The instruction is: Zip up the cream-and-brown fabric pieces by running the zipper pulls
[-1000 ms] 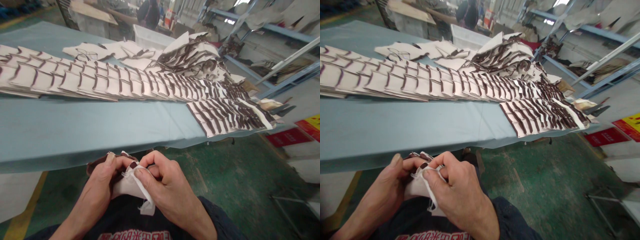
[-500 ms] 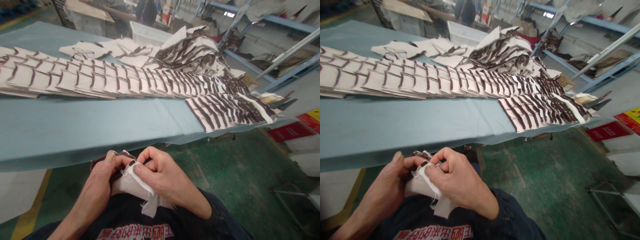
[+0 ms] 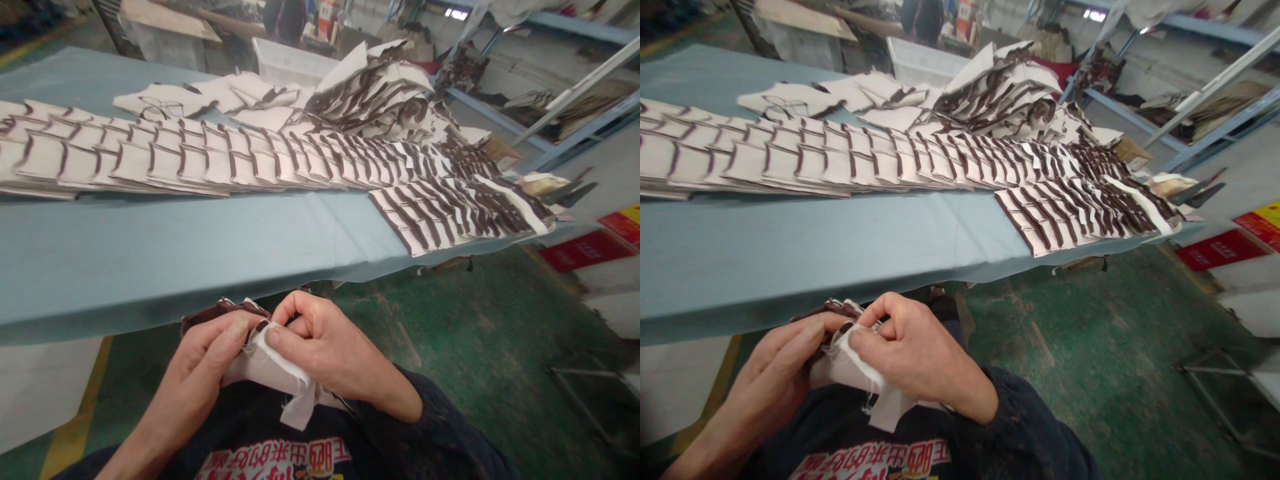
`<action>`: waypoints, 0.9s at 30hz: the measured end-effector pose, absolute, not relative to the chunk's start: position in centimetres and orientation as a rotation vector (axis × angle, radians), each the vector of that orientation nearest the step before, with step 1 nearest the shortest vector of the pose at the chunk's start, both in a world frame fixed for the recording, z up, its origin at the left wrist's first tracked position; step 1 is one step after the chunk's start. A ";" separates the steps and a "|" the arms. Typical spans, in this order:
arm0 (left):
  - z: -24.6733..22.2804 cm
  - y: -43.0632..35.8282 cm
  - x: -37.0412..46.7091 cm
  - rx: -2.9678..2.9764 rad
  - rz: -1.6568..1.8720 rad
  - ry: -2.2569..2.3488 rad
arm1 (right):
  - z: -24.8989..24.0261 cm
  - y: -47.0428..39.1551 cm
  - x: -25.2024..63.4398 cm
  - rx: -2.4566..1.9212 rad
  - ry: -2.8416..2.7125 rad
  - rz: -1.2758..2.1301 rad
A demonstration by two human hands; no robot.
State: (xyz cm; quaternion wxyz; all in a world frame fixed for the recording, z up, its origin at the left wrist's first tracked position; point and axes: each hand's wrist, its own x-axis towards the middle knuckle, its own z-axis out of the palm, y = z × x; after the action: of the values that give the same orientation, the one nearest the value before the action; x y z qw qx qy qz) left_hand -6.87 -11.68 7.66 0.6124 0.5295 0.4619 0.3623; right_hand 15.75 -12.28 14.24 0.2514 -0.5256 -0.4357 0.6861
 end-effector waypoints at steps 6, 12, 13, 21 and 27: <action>8.0 -11.8 -6.3 1.292 0.847 1.065 | 14.4 -12.8 15.7 -1.432 -1.193 1.830; 8.3 -12.6 -5.8 1.338 0.903 1.167 | 13.8 -12.7 16.0 -1.408 -1.225 1.845; 8.5 -12.7 -5.7 1.330 0.909 1.202 | 13.7 -12.7 16.1 -1.415 -1.241 1.834; 9.5 -11.7 -5.6 1.576 0.875 1.172 | 13.1 -12.7 15.8 -1.410 -1.215 1.661; 10.8 -10.7 -5.3 1.771 0.947 1.132 | 12.3 -12.6 16.4 -1.340 -1.127 1.778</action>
State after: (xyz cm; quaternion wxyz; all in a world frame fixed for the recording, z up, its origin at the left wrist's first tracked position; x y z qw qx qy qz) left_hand -5.29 -10.71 10.82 0.4058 0.7021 0.4487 0.3756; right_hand 16.36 -12.61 12.30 0.3177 -0.5092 -0.4283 0.6755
